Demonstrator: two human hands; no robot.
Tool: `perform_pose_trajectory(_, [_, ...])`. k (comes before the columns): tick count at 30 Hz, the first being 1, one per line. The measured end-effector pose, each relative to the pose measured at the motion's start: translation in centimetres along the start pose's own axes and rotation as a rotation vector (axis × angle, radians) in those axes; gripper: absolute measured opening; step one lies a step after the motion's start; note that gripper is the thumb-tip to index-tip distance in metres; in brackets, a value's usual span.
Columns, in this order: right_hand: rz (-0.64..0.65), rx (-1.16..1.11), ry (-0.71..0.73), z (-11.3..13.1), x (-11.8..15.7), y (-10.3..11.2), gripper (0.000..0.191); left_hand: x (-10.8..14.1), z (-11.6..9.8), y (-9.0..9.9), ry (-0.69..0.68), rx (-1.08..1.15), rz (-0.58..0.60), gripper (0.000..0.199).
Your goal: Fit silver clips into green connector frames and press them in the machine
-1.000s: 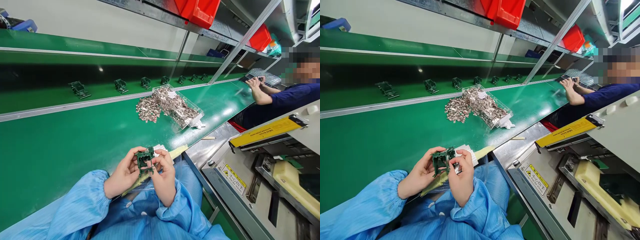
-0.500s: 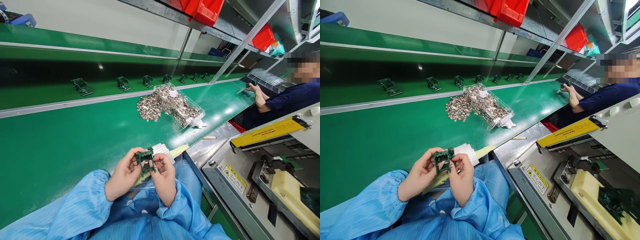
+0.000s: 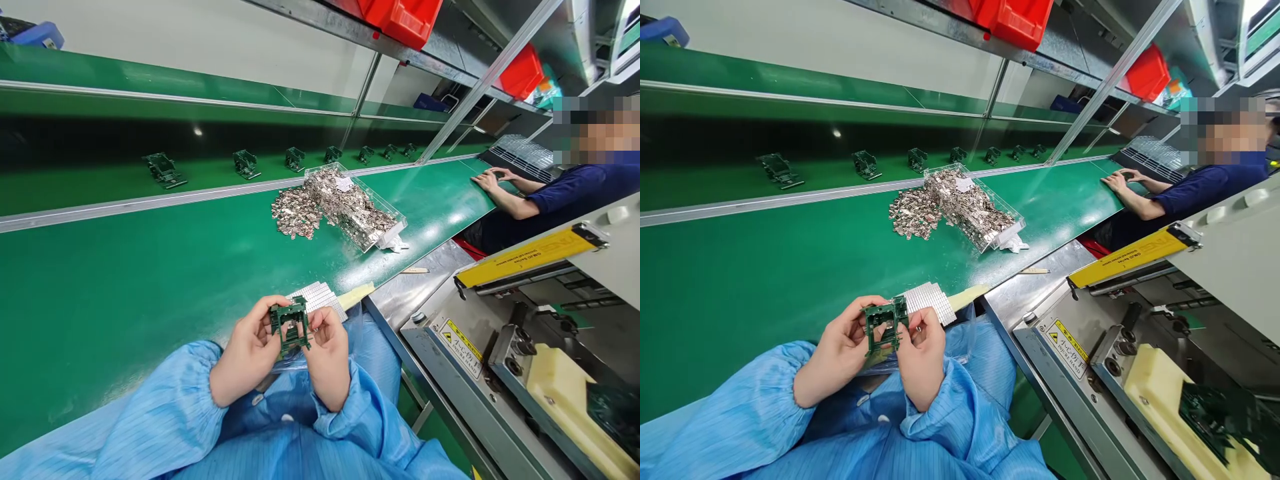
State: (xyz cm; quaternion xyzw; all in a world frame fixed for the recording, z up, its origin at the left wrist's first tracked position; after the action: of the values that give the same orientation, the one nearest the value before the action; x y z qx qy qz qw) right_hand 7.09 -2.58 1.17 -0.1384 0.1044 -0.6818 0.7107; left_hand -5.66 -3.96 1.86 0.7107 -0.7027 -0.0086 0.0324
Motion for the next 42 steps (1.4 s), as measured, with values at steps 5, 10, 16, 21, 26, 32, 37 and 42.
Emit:
perform_pose_trajectory(5, [-0.013,-0.016,0.009,0.0,0.6,0.6,0.028,0.3,0.0,-0.8,-0.02,-0.042,0.016,0.025])
perform_pose_trajectory(10, [-0.044,0.008,0.032,0.7,1.4,2.8,0.021,0.4,-0.2,-1.8,-0.059,-0.068,0.075,0.029])
perform_pose_trajectory(16, [-0.311,0.099,-0.003,-1.5,0.4,11.1,0.034,-2.3,-0.2,-1.9,-0.039,-0.022,-0.033,0.038])
perform_pose_trajectory(21, [-0.184,0.093,-0.087,-4.0,-1.3,11.1,0.049,-6.0,0.0,-5.3,-0.013,0.116,0.046,0.039])
perform_pose_trajectory(26, [-0.153,0.1,-0.07,-4.9,-1.3,8.5,0.041,-7.9,1.1,-6.8,-0.108,0.067,-0.024,0.04])
perform_pose_trajectory(32, [-0.19,0.194,0.051,-5.6,-0.5,8.1,0.041,-7.6,1.8,-6.6,-0.15,0.027,0.002,0.042])
perform_pose_trajectory(37, [-0.125,0.37,0.19,-5.3,-0.4,8.6,0.042,-7.5,1.6,-6.7,-0.126,0.015,0.017,0.039])
perform_pose_trajectory(42, [-0.015,0.507,0.198,-5.8,-1.2,9.6,0.04,-7.6,1.5,-6.6,-0.11,0.024,0.012,0.042])
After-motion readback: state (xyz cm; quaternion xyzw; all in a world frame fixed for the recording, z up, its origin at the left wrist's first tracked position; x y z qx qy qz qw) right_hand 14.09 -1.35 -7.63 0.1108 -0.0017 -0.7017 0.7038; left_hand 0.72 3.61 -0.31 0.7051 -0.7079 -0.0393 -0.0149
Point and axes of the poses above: each hand's wrist, its own x-axis away from the middle knuckle, its own y-axis out of the back of the hand, z = x × y, the point moved 5 cm from there along -x, towards the middle knuckle, and after that the axes turned 6 degrees about -x, right-handed, at the moved point
